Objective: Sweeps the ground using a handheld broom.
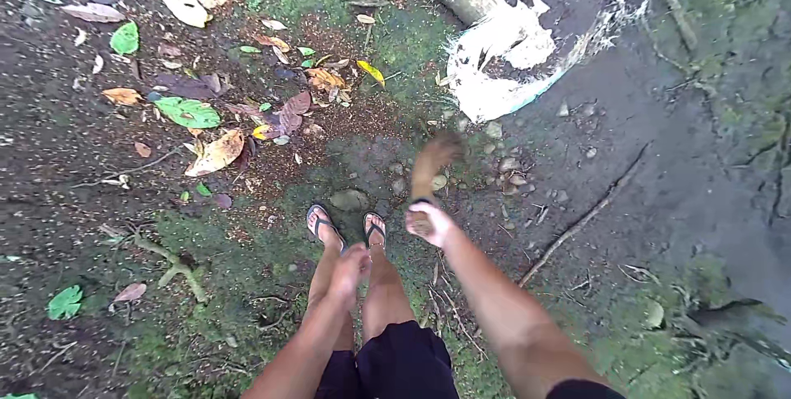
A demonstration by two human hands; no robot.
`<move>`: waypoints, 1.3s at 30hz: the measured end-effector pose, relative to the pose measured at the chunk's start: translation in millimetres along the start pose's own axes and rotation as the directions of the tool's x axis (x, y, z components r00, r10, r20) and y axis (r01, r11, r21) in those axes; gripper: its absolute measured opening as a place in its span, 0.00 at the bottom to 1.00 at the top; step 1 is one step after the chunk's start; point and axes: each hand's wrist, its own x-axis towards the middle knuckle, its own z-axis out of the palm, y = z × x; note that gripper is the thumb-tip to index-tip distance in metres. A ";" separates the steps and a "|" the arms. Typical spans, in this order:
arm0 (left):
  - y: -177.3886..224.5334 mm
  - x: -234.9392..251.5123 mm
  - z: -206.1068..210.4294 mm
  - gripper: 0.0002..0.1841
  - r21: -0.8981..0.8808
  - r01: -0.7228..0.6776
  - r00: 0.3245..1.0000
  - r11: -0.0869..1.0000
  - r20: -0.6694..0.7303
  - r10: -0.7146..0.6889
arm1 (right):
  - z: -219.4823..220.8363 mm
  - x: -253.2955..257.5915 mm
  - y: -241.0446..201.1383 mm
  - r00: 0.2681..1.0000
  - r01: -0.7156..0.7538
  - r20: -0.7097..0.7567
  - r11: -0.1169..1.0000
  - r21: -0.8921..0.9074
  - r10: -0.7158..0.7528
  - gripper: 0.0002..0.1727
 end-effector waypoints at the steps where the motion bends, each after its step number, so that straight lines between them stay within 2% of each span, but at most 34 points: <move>1: 7.6 8.4 -1.8 0.25 -0.040 -0.020 0.999 0.999 -0.049 0.018 | 28.8 8.3 9.2 0.994 -0.023 0.107 0.998 -0.051 0.029 0.31; 3: 24.9 20.6 0.4 0.30 -0.116 -0.044 0.996 0.992 -0.087 0.034 | 59.9 8.9 23.8 0.956 -0.041 0.286 0.995 -0.092 0.066 0.45; 4: 32.8 21.7 5.8 0.32 -0.137 -0.042 0.997 0.990 -0.063 0.034 | 62.0 2.3 27.3 0.938 -0.043 0.337 0.994 -0.095 0.073 0.50; 8: 35.1 -8.2 53.5 0.28 0.028 -0.021 0.991 0.999 0.129 0.017 | 29.5 -65.2 34.8 0.932 0.002 0.357 0.986 -0.168 0.059 0.56; 9: 24.4 -17.1 65.4 0.27 0.044 -0.009 0.986 0.999 0.164 0.002 | 21.6 -90.2 37.5 0.945 0.007 0.322 0.982 -0.188 0.055 0.56; 10: 13.0 -27.8 74.1 0.28 0.052 0.036 0.977 0.998 0.209 -0.046 | 12.2 -113.5 41.8 0.959 0.010 0.280 0.980 -0.200 0.047 0.60; 13: -6.5 -58.6 89.9 0.25 0.060 0.271 0.886 0.961 0.375 -0.273 | -10.9 -165.3 64.6 0.995 -0.023 0.091 0.982 -0.185 0.041 0.68; 16: -20.2 -43.8 99.1 0.14 0.012 0.431 0.806 0.902 0.444 -0.391 | -12.2 -163.4 87.0 0.992 -0.016 -0.129 0.991 -0.137 -0.002 0.67; 17: -17.7 -31.0 95.4 0.12 -0.017 0.454 0.808 0.891 0.430 -0.404 | -4.0 -149.6 89.4 0.987 -0.015 -0.162 0.989 -0.148 -0.009 0.65; 19: -3.9 -0.8 68.2 0.09 -0.138 0.429 0.859 0.893 0.367 -0.357 | 31.1 -108.9 88.3 0.993 -0.023 -0.118 0.978 -0.206 -0.001 0.54; 21: 19.0 25.1 13.0 0.07 -0.335 0.284 0.949 0.898 0.232 -0.214 | 89.9 -59.2 83.9 0.997 -0.029 0.065 0.945 -0.325 0.052 0.45; 23: 42.7 43.1 -50.0 0.07 -0.522 0.087 0.996 0.849 0.064 -0.063 | 158.5 -10.8 84.3 0.946 0.020 0.299 0.899 -0.438 0.124 0.48; 24: 57.8 48.2 -74.9 0.08 -0.553 -0.002 1.000 0.833 -0.026 -0.015 | 190.3 6.9 82.3 0.905 0.066 0.399 0.878 -0.474 0.147 0.50; 27: 96.2 54.6 -114.4 0.09 -0.454 -0.169 0.954 0.875 -0.299 0.029 | 248.7 24.2 72.8 0.825 0.142 0.545 0.879 -0.455 0.149 0.57; 29: 100.0 52.3 -108.6 0.13 -0.375 -0.217 0.924 0.901 -0.376 0.067 | 245.3 23.1 69.3 0.804 0.162 0.583 0.902 -0.400 0.115 0.57; 30: 96.4 45.8 -99.1 0.17 -0.355 -0.243 0.924 0.903 -0.368 0.104 | 235.6 20.2 64.9 0.790 0.190 0.605 0.899 -0.395 0.099 0.58; 32: 81.2 20.5 -77.5 0.23 -0.333 -0.268 0.935 0.904 -0.316 0.161 | 208.8 1.7 58.9 0.772 0.255 0.631 0.870 -0.421 0.079 0.61; 34: 59.4 -13.6 -56.1 0.26 -0.351 -0.219 0.969 0.910 -0.189 0.160 | 173.9 -38.6 62.1 0.819 0.263 0.572 0.861 -0.434 0.038 0.65; 37: 28.6 -57.8 -24.6 0.26 -0.332 0.044 0.995 0.942 0.101 -0.011 | 120.7 -118.7 80.8 0.954 0.177 0.296 0.885 -0.431 -0.046 0.66; 39: 6.8 -70.3 -4.4 0.24 -0.309 0.245 0.943 0.919 0.296 -0.152 | 92.8 -153.9 99.6 0.996 0.090 0.058 0.915 -0.394 -0.073 0.70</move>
